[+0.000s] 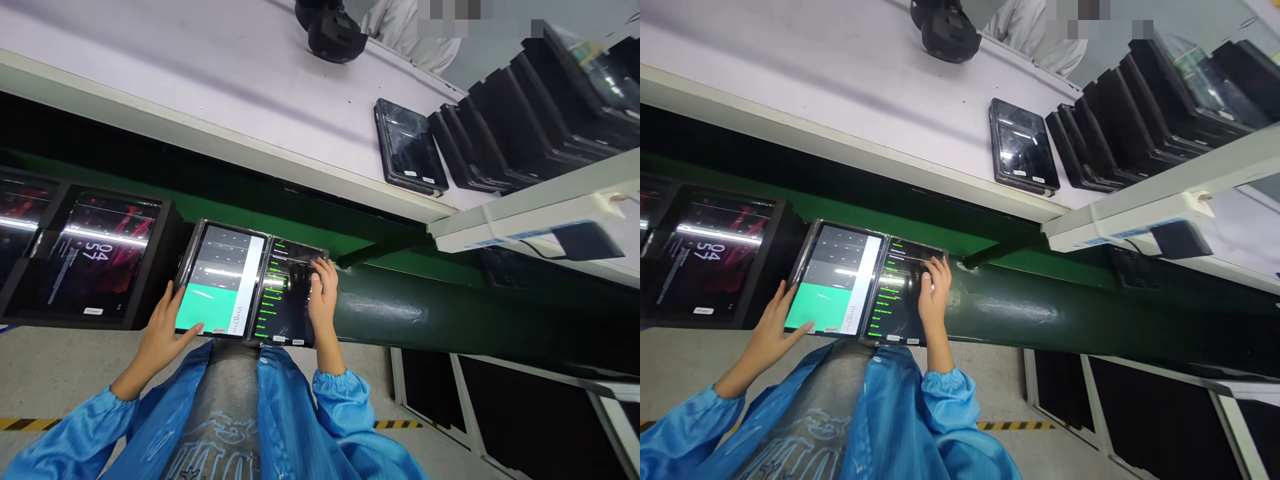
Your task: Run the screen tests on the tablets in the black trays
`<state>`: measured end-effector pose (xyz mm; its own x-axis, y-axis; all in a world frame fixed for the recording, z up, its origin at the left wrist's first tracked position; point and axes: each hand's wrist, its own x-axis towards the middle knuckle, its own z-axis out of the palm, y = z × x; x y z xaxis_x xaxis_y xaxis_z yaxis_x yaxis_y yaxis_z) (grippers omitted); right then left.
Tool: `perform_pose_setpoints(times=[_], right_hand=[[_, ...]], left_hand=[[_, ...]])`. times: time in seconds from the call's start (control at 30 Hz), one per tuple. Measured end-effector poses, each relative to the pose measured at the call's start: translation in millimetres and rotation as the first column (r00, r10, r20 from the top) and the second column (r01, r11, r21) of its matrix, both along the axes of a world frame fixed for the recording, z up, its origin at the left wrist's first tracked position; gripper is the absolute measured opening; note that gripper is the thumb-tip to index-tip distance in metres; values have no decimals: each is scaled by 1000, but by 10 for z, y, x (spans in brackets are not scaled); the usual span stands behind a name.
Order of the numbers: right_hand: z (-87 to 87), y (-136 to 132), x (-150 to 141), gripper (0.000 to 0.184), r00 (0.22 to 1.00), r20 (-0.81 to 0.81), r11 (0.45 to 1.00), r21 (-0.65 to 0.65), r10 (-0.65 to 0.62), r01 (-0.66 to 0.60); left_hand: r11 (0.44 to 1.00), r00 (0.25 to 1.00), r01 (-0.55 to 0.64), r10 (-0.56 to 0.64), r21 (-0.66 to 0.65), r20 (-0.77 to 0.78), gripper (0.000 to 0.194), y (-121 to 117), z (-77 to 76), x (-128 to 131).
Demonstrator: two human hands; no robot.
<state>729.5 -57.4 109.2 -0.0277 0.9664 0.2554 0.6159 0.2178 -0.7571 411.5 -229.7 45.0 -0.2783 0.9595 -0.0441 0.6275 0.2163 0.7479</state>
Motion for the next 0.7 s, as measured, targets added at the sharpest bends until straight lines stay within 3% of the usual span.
perform_pose_setpoints(times=[0.13, 0.23, 0.33, 0.43, 0.57, 0.7], right_hand=[[-265, 30, 421, 52, 951, -110, 950, -152, -290, 272], [-532, 109, 632, 72, 892, -170, 870, -359, -418, 339], [-731, 232, 697, 79, 894, -216, 841, -477, -393, 255], [-816, 370, 643, 83, 896, -279, 868, -458, -345, 192], [-794, 489, 528, 79, 898, -295, 884, -431, -328, 181], [-733, 474, 492, 66, 918, -252, 895, -404, -307, 189]], left_hand=[[992, 938, -117, 98, 37, 334, 69, 0, -114, -150], [975, 854, -220, 204, -23, 479, 73, 186, -148, -259], [973, 838, -222, 221, -57, 499, 77, 538, -98, -317], [977, 853, -206, 210, -62, 477, 78, 941, -36, -334], [978, 870, -202, 201, -46, 450, 72, 1389, -38, -355], [985, 895, -170, 171, -38, 413, 76, 1668, -80, -383]])
